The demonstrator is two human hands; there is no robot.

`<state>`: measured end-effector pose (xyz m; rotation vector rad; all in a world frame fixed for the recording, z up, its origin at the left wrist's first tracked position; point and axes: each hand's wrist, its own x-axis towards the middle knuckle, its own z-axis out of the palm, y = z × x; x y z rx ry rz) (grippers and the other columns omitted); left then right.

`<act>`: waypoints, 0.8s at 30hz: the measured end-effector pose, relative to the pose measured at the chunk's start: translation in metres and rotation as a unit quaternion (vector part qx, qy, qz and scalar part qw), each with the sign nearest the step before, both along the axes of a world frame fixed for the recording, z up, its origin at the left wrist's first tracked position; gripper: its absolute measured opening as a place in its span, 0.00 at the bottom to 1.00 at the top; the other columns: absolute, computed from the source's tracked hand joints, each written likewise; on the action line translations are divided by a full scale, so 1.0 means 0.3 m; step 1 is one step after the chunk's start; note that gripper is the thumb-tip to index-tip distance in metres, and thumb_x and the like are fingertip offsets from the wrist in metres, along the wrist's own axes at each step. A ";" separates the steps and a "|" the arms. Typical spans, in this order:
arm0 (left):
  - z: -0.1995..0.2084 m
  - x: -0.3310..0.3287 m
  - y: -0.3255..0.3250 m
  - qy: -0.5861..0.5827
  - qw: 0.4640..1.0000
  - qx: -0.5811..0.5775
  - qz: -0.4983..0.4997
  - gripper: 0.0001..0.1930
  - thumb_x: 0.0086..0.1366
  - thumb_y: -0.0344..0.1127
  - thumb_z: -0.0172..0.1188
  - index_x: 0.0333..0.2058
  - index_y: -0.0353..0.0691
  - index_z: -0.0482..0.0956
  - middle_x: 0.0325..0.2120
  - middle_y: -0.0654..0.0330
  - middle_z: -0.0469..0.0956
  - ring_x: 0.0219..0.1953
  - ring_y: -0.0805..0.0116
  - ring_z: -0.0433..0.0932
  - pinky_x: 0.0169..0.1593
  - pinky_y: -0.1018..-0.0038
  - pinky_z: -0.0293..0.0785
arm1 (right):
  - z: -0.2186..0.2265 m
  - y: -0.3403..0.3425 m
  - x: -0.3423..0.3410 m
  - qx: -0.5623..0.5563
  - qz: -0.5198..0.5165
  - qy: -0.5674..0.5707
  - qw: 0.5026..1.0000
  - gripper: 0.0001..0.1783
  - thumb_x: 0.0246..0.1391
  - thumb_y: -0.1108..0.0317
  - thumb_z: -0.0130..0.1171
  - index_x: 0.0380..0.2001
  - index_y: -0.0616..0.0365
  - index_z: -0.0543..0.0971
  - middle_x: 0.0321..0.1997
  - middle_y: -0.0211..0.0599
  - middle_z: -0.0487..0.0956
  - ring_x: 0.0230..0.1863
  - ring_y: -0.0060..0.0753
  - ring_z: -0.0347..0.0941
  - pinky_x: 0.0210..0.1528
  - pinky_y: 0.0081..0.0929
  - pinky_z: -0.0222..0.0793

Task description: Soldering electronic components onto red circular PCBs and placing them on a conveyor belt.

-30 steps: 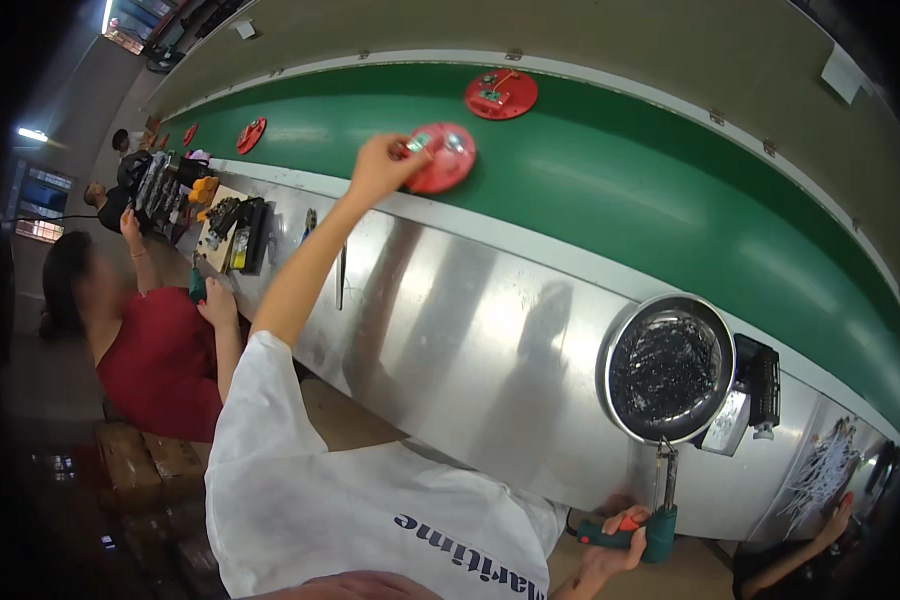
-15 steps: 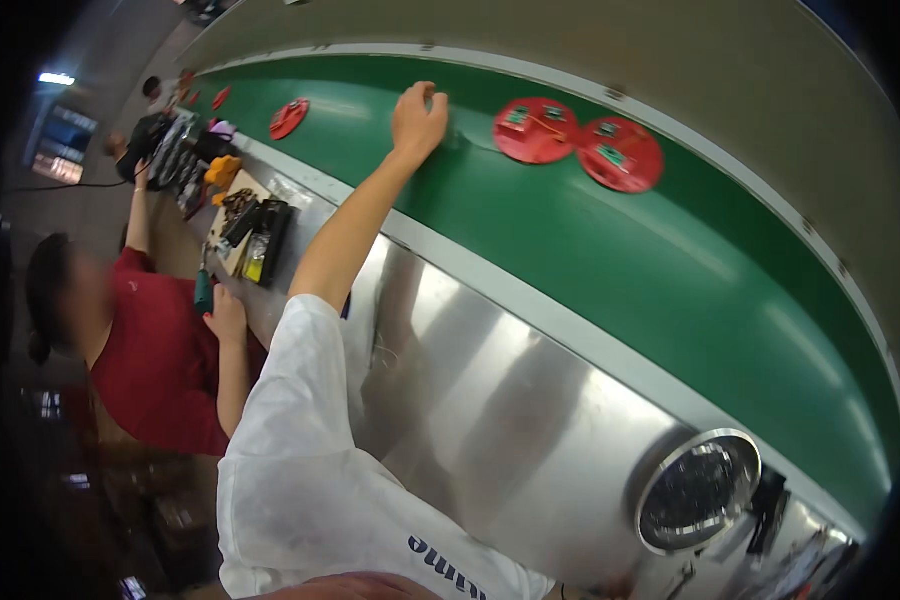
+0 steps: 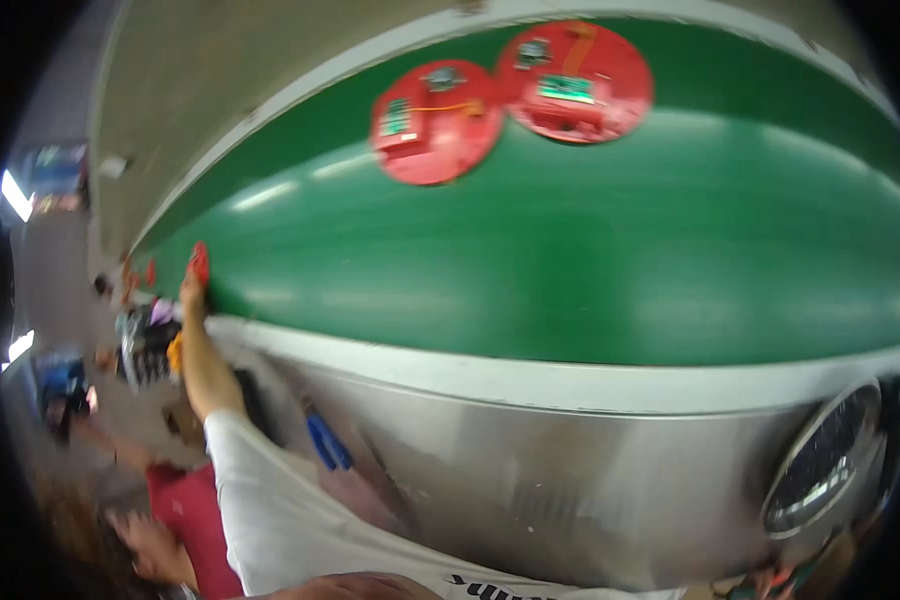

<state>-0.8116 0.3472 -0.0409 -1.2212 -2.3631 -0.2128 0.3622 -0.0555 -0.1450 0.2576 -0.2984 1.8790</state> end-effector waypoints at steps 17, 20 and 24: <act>0.174 2.497 -0.270 -0.230 0.573 -0.181 -0.766 0.19 0.53 0.33 0.68 0.43 0.34 0.75 0.46 0.47 0.77 0.48 0.48 0.76 0.49 0.62 0.74 | 0.356 -0.153 -0.180 -0.371 -0.461 -0.193 0.783 0.14 0.52 0.59 0.55 0.32 0.60 0.69 0.35 0.33 0.69 0.16 0.22 0.58 0.22 0.21 0.58; 0.118 2.707 -0.502 -0.252 0.491 -0.209 -0.808 0.20 0.50 0.34 0.69 0.42 0.34 0.77 0.46 0.49 0.76 0.47 0.49 0.76 0.48 0.62 0.76 | 0.375 -0.120 -0.190 -0.420 -0.463 -0.196 0.755 0.14 0.52 0.59 0.54 0.32 0.60 0.69 0.35 0.35 0.70 0.18 0.24 0.60 0.22 0.21 0.58; 0.096 2.854 -0.672 -0.247 0.520 -0.135 -0.807 0.18 0.50 0.33 0.69 0.40 0.34 0.78 0.46 0.50 0.76 0.47 0.50 0.76 0.47 0.62 0.76 | 0.373 -0.136 -0.188 -0.414 -0.433 -0.210 0.773 0.14 0.53 0.59 0.53 0.32 0.60 0.70 0.36 0.36 0.70 0.19 0.26 0.61 0.23 0.23 0.58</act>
